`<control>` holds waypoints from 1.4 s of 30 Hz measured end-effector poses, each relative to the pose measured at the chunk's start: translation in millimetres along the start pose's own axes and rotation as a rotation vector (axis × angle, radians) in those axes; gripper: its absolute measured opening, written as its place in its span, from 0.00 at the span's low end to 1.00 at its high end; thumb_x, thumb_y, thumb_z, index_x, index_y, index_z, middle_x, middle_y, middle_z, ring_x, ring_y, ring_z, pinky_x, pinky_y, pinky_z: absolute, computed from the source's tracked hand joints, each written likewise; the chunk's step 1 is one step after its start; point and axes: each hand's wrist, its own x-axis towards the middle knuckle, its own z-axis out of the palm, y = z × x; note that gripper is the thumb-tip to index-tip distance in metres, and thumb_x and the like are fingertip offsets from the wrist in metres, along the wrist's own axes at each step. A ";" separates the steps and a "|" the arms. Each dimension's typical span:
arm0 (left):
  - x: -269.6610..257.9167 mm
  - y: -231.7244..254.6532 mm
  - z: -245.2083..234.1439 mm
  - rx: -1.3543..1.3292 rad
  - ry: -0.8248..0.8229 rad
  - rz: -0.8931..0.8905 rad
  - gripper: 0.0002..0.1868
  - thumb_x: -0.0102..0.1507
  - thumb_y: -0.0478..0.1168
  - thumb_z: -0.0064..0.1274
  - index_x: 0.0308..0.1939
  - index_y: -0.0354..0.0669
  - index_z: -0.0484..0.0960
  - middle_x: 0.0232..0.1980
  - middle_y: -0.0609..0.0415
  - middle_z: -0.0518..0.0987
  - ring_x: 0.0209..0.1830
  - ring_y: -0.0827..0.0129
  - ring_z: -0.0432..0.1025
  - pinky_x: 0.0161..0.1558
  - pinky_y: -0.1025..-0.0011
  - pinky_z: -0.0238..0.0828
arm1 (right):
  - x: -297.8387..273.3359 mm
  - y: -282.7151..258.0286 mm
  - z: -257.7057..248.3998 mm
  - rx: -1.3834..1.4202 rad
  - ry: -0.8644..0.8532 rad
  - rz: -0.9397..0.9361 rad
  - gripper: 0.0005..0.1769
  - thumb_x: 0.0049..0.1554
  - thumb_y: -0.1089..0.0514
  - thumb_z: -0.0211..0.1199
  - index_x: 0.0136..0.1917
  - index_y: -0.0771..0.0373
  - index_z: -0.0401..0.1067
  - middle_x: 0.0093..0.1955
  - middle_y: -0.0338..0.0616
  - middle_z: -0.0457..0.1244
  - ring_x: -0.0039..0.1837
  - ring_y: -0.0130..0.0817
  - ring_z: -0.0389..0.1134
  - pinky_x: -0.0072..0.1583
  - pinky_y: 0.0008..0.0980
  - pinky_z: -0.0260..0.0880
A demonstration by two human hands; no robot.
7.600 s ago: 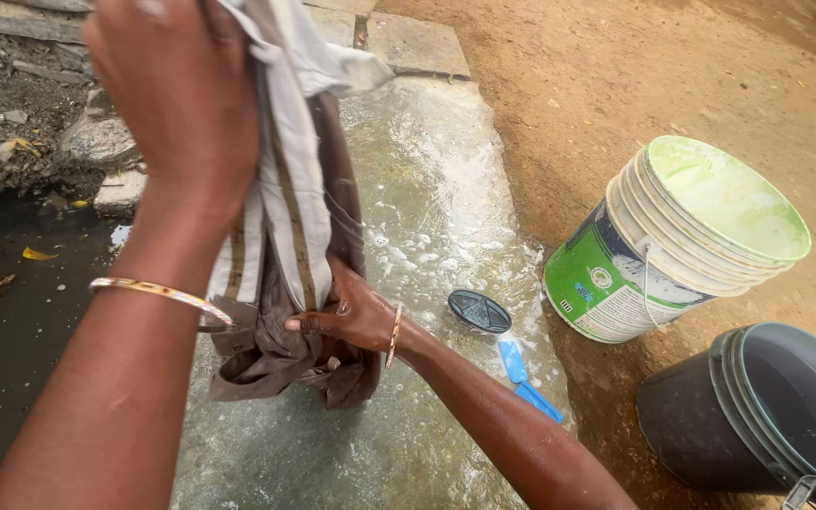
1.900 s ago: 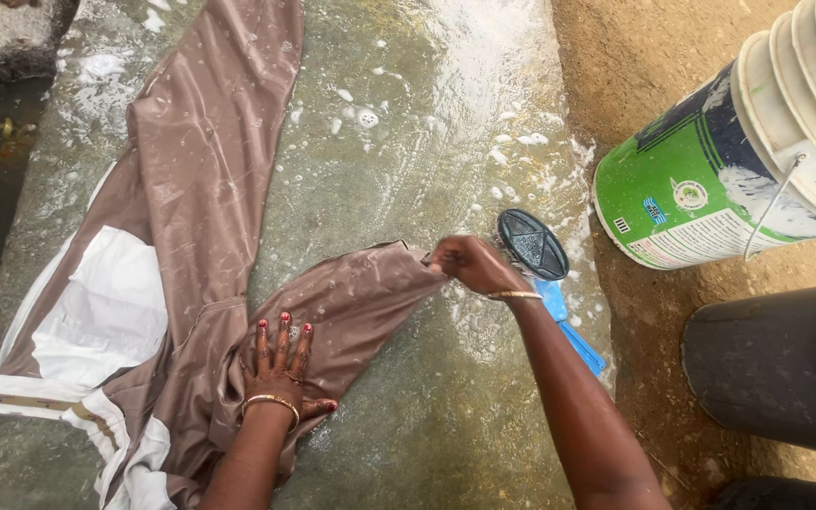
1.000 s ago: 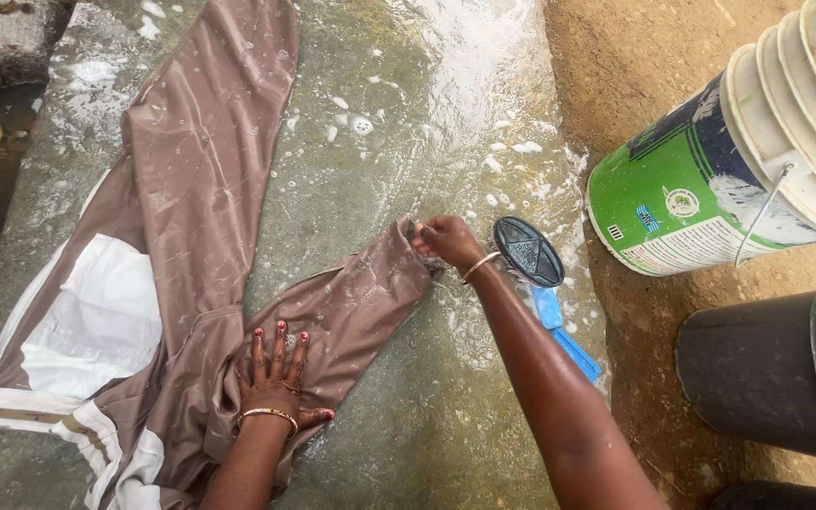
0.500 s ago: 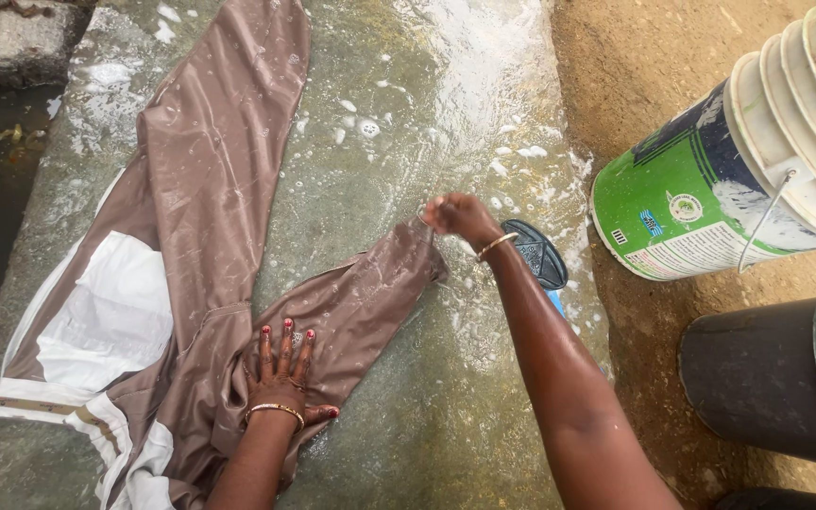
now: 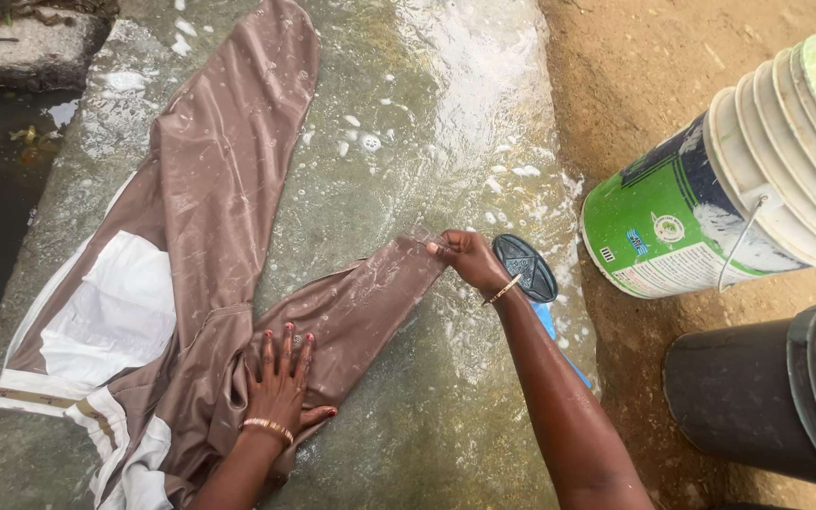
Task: The person scrubs a pair of pants on a wet concrete surface using a hand brush and soap, then wrings out the garment by hand.
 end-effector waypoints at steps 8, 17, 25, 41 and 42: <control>-26.9 -12.2 30.6 0.112 0.234 0.428 0.31 0.62 0.46 0.50 0.65 0.38 0.62 0.53 0.48 0.70 0.53 0.58 0.67 0.51 0.59 0.67 | 5.5 -63.1 -14.2 -0.269 0.081 0.074 0.11 0.59 0.53 0.63 0.42 0.62 0.74 0.36 0.47 0.69 0.34 0.32 0.67 0.39 0.34 0.73; -39.8 -16.9 29.9 -0.136 0.093 0.656 0.29 0.69 0.55 0.46 0.64 0.36 0.64 0.51 0.44 0.71 0.46 0.55 0.70 0.46 0.59 0.70 | -21.9 -63.6 -79.9 -0.202 0.086 -0.042 0.12 0.58 0.53 0.59 0.54 0.56 0.75 0.49 0.50 0.71 0.50 0.36 0.74 0.55 0.42 0.77; -1.3 18.5 11.5 0.030 0.320 0.101 0.60 0.57 0.72 0.47 0.76 0.41 0.35 0.78 0.35 0.39 0.78 0.42 0.38 0.71 0.44 0.32 | -26.5 50.6 -60.3 -0.784 0.106 0.321 0.50 0.55 0.34 0.62 0.80 0.28 0.34 0.79 0.62 0.42 0.74 0.66 0.48 0.70 0.62 0.51; 29.5 -35.3 83.1 -0.002 -0.013 -0.103 0.77 0.43 0.86 0.48 0.75 0.50 0.21 0.80 0.41 0.19 0.80 0.39 0.27 0.76 0.46 0.32 | -86.2 -32.5 206.8 -0.906 0.128 -0.838 0.37 0.52 0.29 0.59 0.71 0.38 0.61 0.62 0.70 0.61 0.58 0.56 0.68 0.35 0.38 0.71; 27.6 -37.7 93.0 -0.074 0.043 -0.140 0.82 0.38 0.87 0.49 0.76 0.49 0.20 0.80 0.43 0.19 0.80 0.39 0.31 0.76 0.46 0.36 | -58.1 -15.7 176.5 -0.808 0.050 -0.611 0.23 0.71 0.51 0.48 0.76 0.29 0.61 0.53 0.51 0.65 0.51 0.42 0.66 0.41 0.34 0.71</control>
